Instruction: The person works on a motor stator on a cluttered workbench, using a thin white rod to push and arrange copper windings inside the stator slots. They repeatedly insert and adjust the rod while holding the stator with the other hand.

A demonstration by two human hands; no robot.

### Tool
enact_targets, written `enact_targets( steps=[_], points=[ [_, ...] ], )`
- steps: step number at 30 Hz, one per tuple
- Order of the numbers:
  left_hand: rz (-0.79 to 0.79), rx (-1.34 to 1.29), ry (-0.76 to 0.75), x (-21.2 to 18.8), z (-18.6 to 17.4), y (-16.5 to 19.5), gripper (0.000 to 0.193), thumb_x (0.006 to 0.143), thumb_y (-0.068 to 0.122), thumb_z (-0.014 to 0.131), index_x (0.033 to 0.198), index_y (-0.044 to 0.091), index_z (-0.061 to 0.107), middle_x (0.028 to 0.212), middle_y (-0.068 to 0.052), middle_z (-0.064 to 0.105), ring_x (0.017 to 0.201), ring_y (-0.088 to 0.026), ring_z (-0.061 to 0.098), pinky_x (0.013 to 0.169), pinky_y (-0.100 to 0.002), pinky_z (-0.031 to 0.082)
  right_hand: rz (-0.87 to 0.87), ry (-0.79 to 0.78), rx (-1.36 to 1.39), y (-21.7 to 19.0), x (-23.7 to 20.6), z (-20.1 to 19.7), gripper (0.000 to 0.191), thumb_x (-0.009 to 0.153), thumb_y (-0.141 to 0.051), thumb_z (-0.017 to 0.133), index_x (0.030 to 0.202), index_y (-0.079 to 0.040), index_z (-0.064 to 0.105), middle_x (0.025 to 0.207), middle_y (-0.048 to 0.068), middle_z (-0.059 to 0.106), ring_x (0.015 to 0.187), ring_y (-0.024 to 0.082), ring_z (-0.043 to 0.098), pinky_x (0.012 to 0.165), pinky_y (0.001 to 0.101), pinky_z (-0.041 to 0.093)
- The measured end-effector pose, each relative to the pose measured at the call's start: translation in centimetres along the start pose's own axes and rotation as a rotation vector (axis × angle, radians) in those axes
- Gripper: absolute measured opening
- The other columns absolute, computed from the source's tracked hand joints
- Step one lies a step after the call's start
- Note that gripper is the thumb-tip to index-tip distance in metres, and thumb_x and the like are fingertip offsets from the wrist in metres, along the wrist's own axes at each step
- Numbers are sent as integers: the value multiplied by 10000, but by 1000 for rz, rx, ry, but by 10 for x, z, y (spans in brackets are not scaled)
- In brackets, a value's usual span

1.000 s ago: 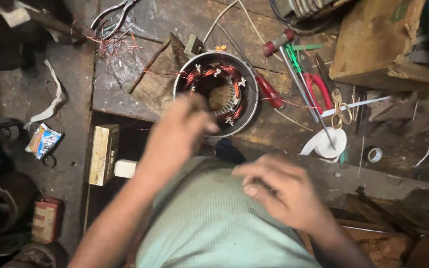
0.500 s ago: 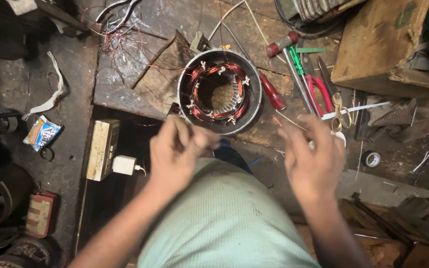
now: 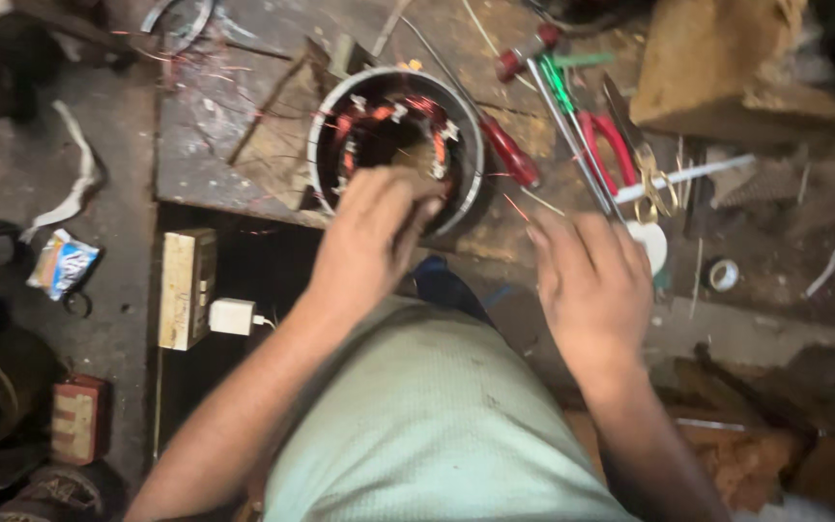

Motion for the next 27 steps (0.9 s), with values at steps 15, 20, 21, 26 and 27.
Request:
enact_targets(
  steps=[15,20,21,26,27],
  points=[
    [12,259,-145,21,26,-2,225,929,97,722,1153,102,700,1084,-89,687,993,-334,639,830,-431,529,43,-103,537,18,3,-6,131,971,-81,734,1095,-45,714,975,122,655,873,303,689,784,390,547],
    [18,240,-36,20,23,-6,158,930,93,734,1077,95,676,1035,-90,666,1014,-321,660,866,-438,524,81,-199,654,2,-15,7,223,937,-99,717,1154,-48,722,960,121,676,841,305,701,729,391,551],
    [-51,196,8,17,20,-9,174,935,86,730,1096,83,663,1043,-99,661,1007,-319,661,859,-428,529,78,-187,647,2,-17,7,238,936,-95,716,1169,-48,719,966,119,674,843,300,701,729,390,552],
    [-19,265,61,0,17,1,250,906,29,708,1146,93,676,1066,-103,656,1016,-331,645,865,-426,527,-70,27,360,19,-7,-11,185,947,-59,732,1130,-79,722,974,93,652,874,303,663,783,414,529],
    [-26,310,54,-3,17,3,284,872,30,705,1147,93,677,1078,-98,657,1007,-328,639,858,-425,528,-94,51,330,22,-3,-16,169,953,-70,745,1119,-91,718,985,80,651,889,294,660,797,410,527]
  ],
)
Point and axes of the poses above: each hand's wrist, its own x-axis towards the middle knuckle, its own z-axis out of the palm, y = z × x, the point moved 4 cm from there along x, towards the middle knuckle
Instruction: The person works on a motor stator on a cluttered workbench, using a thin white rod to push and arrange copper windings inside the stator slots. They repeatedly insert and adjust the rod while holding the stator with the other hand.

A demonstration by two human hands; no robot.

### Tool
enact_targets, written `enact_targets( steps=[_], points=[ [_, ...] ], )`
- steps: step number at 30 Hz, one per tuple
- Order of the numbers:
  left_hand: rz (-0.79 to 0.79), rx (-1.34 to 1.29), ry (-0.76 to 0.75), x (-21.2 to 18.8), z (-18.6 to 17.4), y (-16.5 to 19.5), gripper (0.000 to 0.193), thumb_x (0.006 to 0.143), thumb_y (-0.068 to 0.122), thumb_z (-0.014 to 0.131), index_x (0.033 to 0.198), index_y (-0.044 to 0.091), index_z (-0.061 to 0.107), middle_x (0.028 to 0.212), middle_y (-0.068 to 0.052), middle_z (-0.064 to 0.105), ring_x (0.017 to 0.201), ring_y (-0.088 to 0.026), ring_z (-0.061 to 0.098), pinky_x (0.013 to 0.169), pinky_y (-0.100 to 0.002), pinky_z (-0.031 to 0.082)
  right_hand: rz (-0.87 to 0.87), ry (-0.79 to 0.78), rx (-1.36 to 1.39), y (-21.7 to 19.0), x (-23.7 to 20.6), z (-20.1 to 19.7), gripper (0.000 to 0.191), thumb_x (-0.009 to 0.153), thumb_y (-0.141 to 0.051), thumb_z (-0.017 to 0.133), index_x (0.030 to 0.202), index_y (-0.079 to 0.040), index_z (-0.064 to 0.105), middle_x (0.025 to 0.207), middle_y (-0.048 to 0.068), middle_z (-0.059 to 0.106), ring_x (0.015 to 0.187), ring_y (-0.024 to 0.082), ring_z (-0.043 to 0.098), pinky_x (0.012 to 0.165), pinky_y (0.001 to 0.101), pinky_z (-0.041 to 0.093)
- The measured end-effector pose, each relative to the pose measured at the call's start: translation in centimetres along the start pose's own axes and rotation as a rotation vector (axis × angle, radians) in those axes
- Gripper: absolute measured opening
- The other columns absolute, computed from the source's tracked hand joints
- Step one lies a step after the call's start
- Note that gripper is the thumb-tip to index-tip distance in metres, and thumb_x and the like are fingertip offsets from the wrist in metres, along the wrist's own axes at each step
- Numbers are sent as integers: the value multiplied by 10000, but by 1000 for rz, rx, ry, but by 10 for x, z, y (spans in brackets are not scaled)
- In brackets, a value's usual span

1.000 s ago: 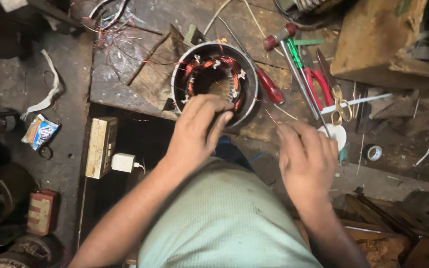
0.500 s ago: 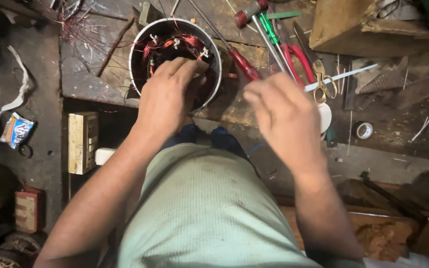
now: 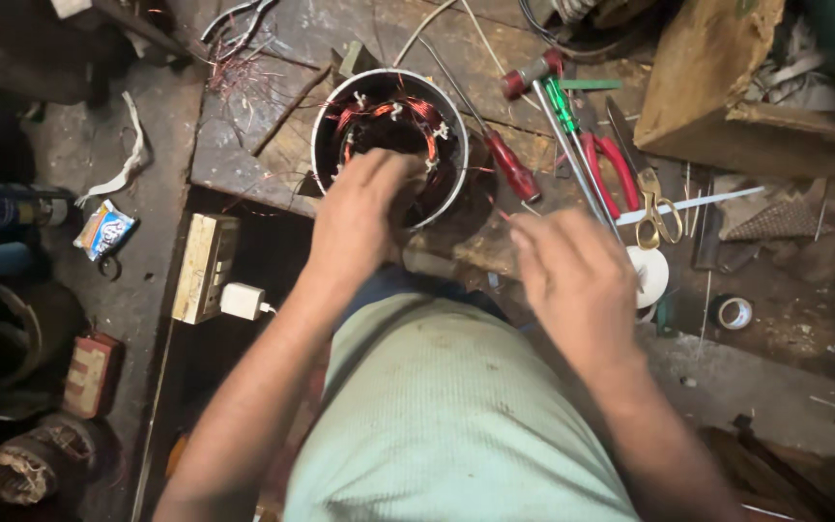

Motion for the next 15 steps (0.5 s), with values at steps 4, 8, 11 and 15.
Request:
enact_targets(
  steps=[4,8,11,15],
  points=[
    [-1,94,23,-2,7,12,290,860,107,725,1147,101,689,1079,-87,644,947,-317,610,810,-425,524,-223,-50,-148,-2,19,-13,189,933,-112,773,1115,-90,730,1005,45,657,916,265,625,815,422,450],
    [-39,94,74,8,20,8,280,883,227,759,1118,93,684,1007,-90,618,914,-308,609,779,-429,526,-472,62,-440,1,58,-6,81,986,-120,773,1054,-148,738,971,16,600,945,208,563,976,411,395],
    [-88,91,117,15,26,2,170,939,211,749,1054,108,676,972,-96,613,907,-315,631,759,-432,527,-474,147,-437,27,99,-2,157,931,-70,712,1060,-159,712,1051,0,604,1051,191,564,1061,413,353],
    [-100,-16,156,8,24,1,170,986,202,716,1083,78,652,950,-112,640,883,-323,654,755,-423,523,-417,182,-339,52,108,-10,204,906,-105,733,1103,-150,704,1165,35,618,1202,244,544,1144,462,311]
  ],
)
Point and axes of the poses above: each hand's wrist, its own x-axis towards the middle knuckle, its own z-axis out of the palm, y = z × x, the point moved 4 cm from there along x, towards the middle knuckle
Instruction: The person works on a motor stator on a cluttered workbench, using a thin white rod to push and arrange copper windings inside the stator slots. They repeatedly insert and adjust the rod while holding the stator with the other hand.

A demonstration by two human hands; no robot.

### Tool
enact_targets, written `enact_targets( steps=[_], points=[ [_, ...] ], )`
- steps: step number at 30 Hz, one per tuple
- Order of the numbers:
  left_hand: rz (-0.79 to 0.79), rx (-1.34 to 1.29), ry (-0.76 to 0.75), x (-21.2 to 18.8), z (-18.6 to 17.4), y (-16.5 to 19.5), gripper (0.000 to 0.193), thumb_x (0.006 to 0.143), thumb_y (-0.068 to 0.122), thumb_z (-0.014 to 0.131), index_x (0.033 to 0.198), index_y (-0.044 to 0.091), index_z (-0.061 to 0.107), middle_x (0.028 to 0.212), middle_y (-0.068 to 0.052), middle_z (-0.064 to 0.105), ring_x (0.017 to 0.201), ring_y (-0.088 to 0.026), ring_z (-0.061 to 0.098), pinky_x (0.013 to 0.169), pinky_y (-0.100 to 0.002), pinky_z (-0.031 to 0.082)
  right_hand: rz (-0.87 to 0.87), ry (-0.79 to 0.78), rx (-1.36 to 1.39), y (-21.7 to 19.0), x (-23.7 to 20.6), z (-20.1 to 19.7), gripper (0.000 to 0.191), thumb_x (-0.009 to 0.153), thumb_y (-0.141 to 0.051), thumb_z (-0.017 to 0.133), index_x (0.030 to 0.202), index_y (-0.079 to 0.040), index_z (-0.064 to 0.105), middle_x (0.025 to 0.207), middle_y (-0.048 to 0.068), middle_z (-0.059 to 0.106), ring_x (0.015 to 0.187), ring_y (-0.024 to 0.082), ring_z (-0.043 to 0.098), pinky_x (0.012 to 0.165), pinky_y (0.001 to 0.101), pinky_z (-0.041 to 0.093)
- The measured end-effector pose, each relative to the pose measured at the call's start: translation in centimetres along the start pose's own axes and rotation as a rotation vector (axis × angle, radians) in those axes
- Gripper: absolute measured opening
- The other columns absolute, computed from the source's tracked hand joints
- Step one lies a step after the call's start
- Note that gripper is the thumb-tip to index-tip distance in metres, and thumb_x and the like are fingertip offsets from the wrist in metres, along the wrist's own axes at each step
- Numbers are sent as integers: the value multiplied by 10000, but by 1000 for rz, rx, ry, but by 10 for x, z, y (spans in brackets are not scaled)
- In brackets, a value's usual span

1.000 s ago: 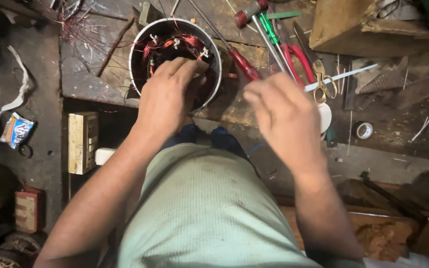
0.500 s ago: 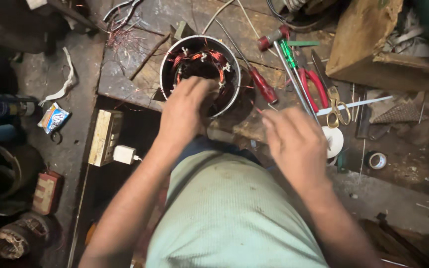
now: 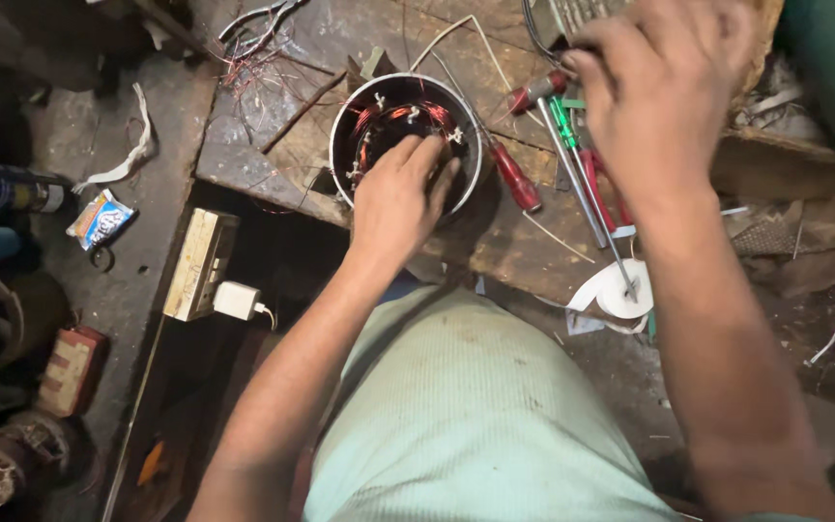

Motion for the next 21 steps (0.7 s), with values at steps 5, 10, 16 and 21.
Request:
enact_targets(
  steps=[5,10,16,21],
  points=[
    [-253,-477,-158,-9,-18,-13,167,1013,190,661,1074,43,609,905,-90,671,741,-184,650,696,-323,534,-34,123,-90,-48,-41,-37,169,913,-167,837,1051,-134,745,1174,66,652,1201,307,529,1092,510,305],
    [-467,-885,-222,-17,-49,-9,99,1064,142,598,1033,51,575,870,-35,648,743,-84,579,646,-283,488,41,-75,375,-104,-56,-29,213,882,-107,839,1066,-121,733,1031,10,662,912,230,627,826,408,487],
    [-16,-790,-586,-20,-82,26,24,959,38,616,954,37,639,881,-52,689,793,-175,703,701,-303,568,249,-266,775,-131,-49,15,472,733,-26,752,1192,13,646,1201,190,672,1036,371,685,894,420,549],
    [356,-984,-717,-5,-113,11,95,1000,64,635,1069,76,699,1043,-63,736,948,-259,719,888,-385,558,199,-238,711,-147,-67,6,303,751,0,786,1037,-60,708,1036,79,707,898,266,705,789,364,584]
  ],
)
Point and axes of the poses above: each hand's wrist, its own x-axis towards the middle knuckle, its own z-axis out of the palm, y = z × x, the point moved 4 cm from there along x, towards the middle knuckle
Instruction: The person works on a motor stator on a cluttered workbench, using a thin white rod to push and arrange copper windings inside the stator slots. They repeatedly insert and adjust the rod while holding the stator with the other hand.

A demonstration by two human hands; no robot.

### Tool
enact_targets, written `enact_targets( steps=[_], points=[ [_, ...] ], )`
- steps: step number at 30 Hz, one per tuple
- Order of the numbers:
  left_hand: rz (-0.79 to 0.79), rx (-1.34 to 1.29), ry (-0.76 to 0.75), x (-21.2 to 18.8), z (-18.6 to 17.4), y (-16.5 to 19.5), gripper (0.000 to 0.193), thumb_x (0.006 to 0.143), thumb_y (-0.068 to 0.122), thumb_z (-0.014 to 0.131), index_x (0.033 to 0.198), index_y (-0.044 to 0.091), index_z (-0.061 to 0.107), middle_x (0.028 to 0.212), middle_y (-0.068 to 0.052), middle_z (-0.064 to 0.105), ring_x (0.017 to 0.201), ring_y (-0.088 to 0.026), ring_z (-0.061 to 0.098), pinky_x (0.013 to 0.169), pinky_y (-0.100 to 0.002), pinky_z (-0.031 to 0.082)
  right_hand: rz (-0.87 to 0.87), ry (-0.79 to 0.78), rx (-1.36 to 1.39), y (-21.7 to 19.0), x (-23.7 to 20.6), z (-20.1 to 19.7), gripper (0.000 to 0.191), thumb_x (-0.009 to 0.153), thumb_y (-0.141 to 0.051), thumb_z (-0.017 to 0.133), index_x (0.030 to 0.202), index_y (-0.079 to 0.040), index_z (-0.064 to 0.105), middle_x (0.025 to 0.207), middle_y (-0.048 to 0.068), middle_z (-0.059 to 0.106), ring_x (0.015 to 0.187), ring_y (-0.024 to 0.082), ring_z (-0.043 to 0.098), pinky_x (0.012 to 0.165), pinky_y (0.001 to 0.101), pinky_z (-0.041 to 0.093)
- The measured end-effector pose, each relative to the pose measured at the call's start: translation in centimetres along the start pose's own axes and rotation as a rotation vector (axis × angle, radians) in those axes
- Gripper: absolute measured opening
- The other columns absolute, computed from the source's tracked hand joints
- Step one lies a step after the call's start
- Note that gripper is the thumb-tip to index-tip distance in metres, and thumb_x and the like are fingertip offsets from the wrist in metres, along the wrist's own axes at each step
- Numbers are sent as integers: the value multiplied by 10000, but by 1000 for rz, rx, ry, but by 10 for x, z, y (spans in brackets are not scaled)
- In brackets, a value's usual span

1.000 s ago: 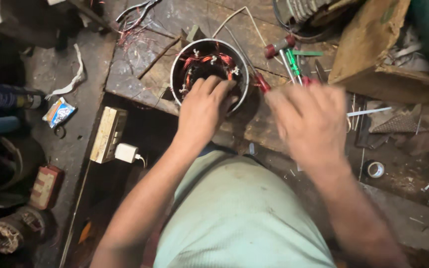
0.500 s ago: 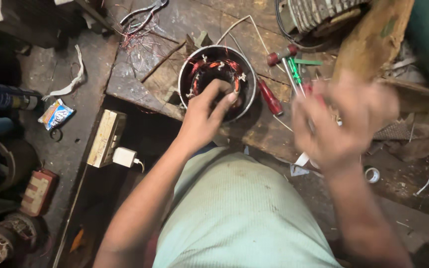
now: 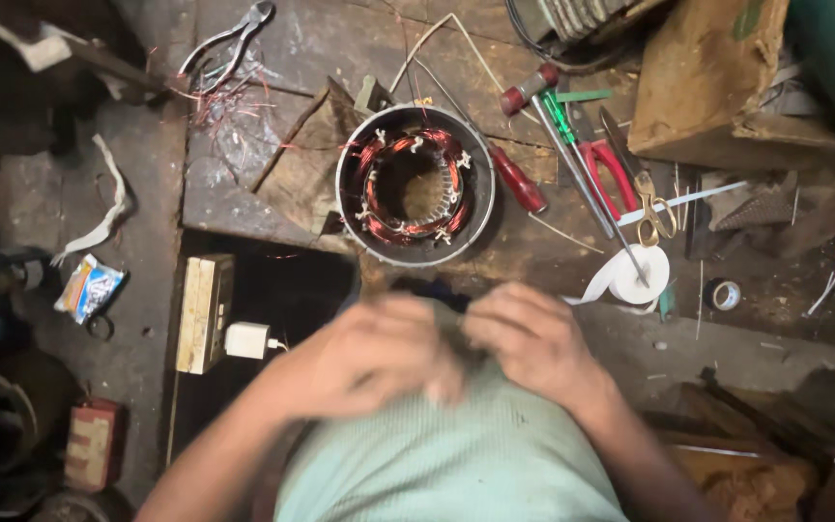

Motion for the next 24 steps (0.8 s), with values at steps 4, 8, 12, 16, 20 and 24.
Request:
enact_targets(
  steps=[4,8,12,16,20,24],
  points=[
    [5,-211,-95,-18,2,2,96,1060,80,639,1120,111,707,1096,-25,744,971,-208,746,927,-347,574,53,3,41,-6,-13,7,273,731,22,773,992,-29,711,969,95,703,862,277,699,739,362,588],
    [-144,115,325,-13,-16,-29,291,931,76,591,1221,50,599,1357,-156,609,900,-167,721,1023,-448,530,74,81,38,-18,-15,8,233,742,4,778,961,-27,702,895,89,701,788,271,687,700,353,575],
    [-18,411,70,9,3,-50,305,932,142,679,1232,101,642,1316,-76,658,1113,-282,707,927,-353,574,159,106,96,-27,-27,9,158,806,-35,783,920,-30,674,857,84,715,718,240,689,650,340,559],
    [58,475,-80,16,24,-65,256,830,138,703,1082,121,661,1032,-49,630,939,-254,655,817,-366,541,261,263,238,-38,-49,7,26,975,-65,633,961,-48,619,868,64,714,766,210,695,731,382,563],
    [111,491,-65,12,25,-72,188,814,155,722,983,129,643,881,-20,559,843,-233,592,736,-385,513,347,345,281,-69,-56,-11,31,1018,-91,626,997,-75,609,784,42,678,667,130,642,672,312,497],
    [98,481,-68,11,21,-72,168,849,135,661,1018,132,659,906,-27,575,875,-235,614,764,-365,525,249,375,28,-97,-46,-55,80,972,-112,644,1036,-64,633,884,65,681,787,177,647,759,357,491]
  ],
)
Point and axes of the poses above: each hand's wrist, its own x-axis towards the middle knuckle, its own z-axis out of the palm, y = z × x, the point moved 4 cm from there along x, towards the middle knuckle
